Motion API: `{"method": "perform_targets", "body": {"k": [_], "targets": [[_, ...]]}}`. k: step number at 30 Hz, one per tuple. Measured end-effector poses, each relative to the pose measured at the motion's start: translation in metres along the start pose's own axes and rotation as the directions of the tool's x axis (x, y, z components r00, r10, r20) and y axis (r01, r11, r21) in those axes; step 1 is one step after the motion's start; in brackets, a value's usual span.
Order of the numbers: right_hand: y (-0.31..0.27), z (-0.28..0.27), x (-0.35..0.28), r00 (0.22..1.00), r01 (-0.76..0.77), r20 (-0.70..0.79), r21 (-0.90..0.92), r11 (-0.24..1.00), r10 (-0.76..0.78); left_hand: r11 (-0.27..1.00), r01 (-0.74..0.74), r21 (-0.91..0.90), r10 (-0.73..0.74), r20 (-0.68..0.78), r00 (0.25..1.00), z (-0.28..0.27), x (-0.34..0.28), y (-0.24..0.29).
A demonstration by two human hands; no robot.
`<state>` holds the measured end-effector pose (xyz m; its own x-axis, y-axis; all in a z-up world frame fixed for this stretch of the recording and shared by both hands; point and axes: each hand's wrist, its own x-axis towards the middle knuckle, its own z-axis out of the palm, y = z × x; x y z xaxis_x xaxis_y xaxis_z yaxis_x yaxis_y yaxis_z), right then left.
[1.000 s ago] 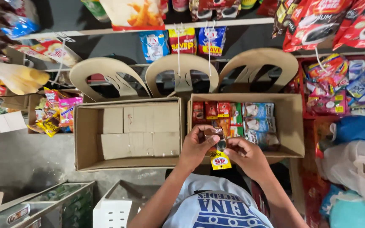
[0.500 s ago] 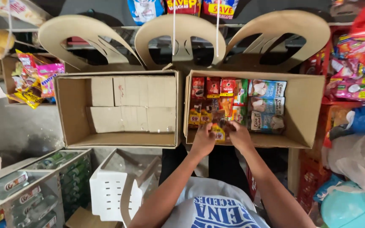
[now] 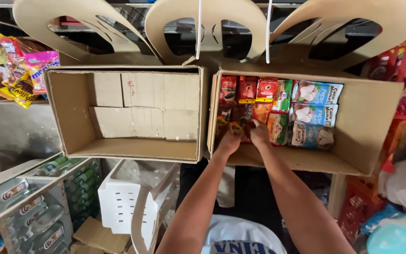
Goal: The recorder organizes small packets of coffee and food items into cardboard boxes and onto shelves in a grocery store.
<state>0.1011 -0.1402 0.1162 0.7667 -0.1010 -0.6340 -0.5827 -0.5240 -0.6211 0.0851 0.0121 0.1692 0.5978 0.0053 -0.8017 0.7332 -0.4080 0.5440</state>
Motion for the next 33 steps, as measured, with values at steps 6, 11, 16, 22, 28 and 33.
{"method": "perform_targets", "body": {"k": [6, 11, 16, 22, 28, 33], "targets": [[0.03, 0.019, 0.02, 0.996, 0.082, -0.033, -0.018, 0.997, -0.082, 0.956, -0.291, 0.048, 0.293, -0.269, 0.918, 0.003, -0.001, -0.006], [0.022, 0.022, 0.023, 0.995, 0.063, -0.07, -0.019, 0.998, -0.064, 0.911, -0.093, 0.402, 0.238, -0.326, 0.915, 0.017, 0.014, -0.023], [0.024, 0.026, 0.027, 0.978, 0.156, -0.135, -0.058, 0.986, -0.162, 0.836, -0.023, 0.549, 0.185, -0.241, 0.953, 0.027, 0.024, -0.03], [-0.005, 0.015, 0.012, 0.99, 0.109, -0.095, -0.009, 0.994, -0.109, 0.878, -0.042, 0.476, 0.139, -0.169, 0.976, 0.025, 0.025, -0.035], [-0.008, 0.006, 0.011, 0.994, 0.091, -0.049, -0.043, 0.995, -0.093, 0.901, -0.077, 0.428, 0.195, -0.24, 0.951, 0.001, -0.006, 0.002], [-0.007, 0.002, 0.012, 0.986, 0.104, -0.115, -0.113, 0.988, -0.117, 0.891, -0.13, 0.434, 0.263, -0.261, 0.929, -0.006, -0.016, 0.005]]}}
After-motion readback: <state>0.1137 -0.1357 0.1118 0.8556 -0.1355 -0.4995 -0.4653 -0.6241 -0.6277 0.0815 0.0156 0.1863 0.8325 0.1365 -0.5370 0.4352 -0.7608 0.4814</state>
